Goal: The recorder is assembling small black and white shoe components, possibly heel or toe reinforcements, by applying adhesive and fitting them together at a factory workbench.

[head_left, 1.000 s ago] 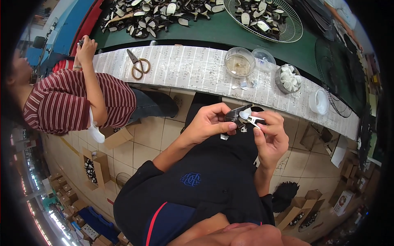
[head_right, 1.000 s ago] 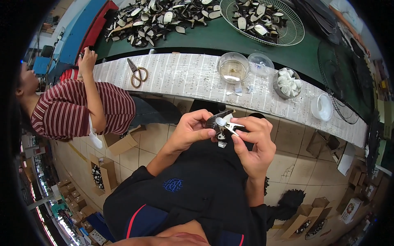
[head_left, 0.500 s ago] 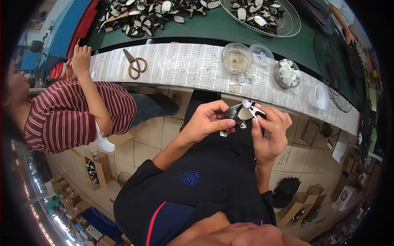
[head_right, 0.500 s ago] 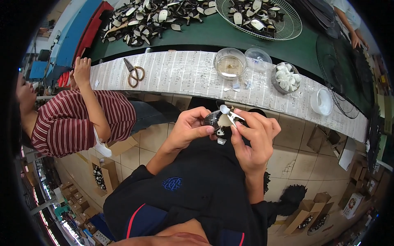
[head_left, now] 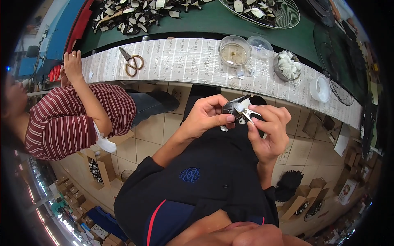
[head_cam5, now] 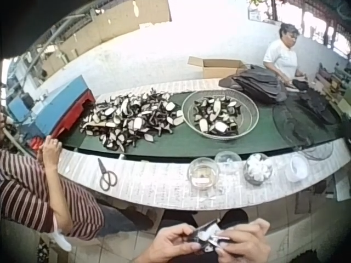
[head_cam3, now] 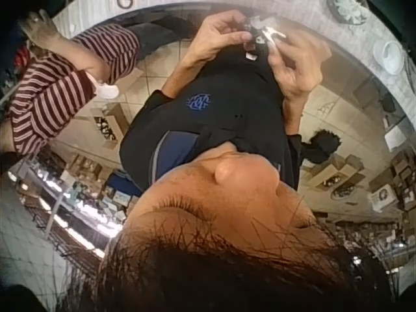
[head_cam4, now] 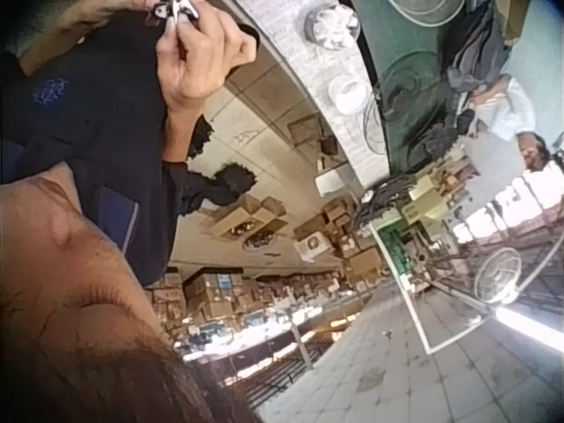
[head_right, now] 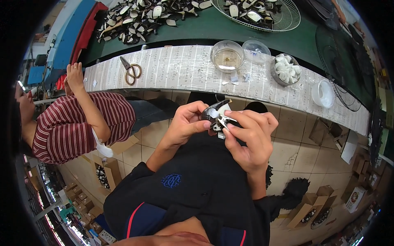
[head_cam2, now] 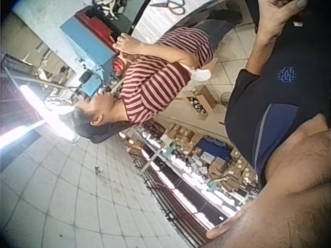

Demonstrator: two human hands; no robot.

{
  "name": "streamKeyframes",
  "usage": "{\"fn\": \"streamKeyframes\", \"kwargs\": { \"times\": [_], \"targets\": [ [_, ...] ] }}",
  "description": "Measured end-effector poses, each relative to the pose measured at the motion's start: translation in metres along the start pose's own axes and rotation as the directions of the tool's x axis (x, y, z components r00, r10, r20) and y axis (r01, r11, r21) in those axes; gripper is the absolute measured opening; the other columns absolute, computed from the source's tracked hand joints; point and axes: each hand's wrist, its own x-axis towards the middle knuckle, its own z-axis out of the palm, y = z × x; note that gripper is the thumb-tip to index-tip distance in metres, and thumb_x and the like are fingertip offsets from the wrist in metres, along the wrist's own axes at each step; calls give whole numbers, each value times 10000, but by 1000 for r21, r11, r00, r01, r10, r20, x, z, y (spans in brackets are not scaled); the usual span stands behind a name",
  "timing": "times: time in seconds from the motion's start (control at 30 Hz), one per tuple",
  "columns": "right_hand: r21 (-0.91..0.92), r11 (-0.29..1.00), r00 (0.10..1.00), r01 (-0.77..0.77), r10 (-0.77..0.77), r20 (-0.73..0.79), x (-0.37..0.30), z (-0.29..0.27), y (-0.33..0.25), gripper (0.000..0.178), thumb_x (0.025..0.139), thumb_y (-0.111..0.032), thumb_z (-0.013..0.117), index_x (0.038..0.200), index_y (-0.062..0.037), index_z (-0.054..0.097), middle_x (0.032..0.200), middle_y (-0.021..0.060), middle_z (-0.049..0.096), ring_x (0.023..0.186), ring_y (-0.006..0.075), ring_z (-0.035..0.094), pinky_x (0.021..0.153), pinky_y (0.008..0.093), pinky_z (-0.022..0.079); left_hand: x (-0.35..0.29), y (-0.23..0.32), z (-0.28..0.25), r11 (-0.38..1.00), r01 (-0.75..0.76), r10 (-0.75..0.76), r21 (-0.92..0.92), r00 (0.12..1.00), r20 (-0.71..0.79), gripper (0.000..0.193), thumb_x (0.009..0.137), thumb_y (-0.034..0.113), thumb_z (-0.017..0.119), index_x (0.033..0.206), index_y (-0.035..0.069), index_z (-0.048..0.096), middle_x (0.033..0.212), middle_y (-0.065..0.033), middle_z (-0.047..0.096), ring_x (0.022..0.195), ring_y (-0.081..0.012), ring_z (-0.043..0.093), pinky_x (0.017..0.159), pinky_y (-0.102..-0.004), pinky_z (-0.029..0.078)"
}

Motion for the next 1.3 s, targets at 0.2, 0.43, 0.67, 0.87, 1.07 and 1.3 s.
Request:
{"fn": "streamKeyframes", "kwargs": {
  "times": [0.2,0.43,0.67,0.87,1.07,1.3],
  "targets": [
    [-68,997,998,-46,43,-49,-1,2,3,205,743,-43,752,895,-62,615,1003,93,712,883,232,632,851,349,352,0,0,1,999,-21,21,-30,1000,11,181,863,60,705,975,-10,580,890,-78,656,785,-140,662,705,-262,553],
    [-219,974,988,-62,28,-152,-2,0,4,202,755,-41,749,906,-56,615,1014,101,712,879,231,629,835,343,360,0,-1,0,999,-34,35,-33,999,31,169,868,47,694,981,-11,581,900,-90,660,789,-153,670,708,-268,560],
    [-59,998,999,3,-5,-42,1,-2,2,205,744,-49,755,885,-62,608,988,97,714,855,225,638,824,342,368,-1,0,2,999,-11,12,-37,1000,27,174,868,48,695,984,-12,581,902,-93,661,789,-154,669,710,-271,559],
    [-272,962,994,-19,-10,-107,-4,1,2,203,767,-56,746,917,-60,610,1000,99,713,874,224,634,840,339,365,-3,1,3,999,-18,19,-36,1000,23,178,873,62,693,987,-13,580,896,-93,661,773,-154,665,717,-273,552],
    [-34,985,945,-167,150,-292,-20,-2,4,122,868,29,630,974,17,572,1064,217,667,959,253,602,854,338,456,-3,1,1,996,3,-3,-86,1000,1,162,888,94,673,963,-8,572,888,-92,648,754,-161,671,688,-282,564],
    [233,945,895,-231,300,-328,-34,5,-3,157,828,48,665,954,38,571,1004,237,675,867,244,594,803,324,479,-3,3,2,992,12,-15,-124,1000,-20,148,891,96,661,939,-3,562,898,-97,638,742,-184,684,664,-308,586]
  ]
}}
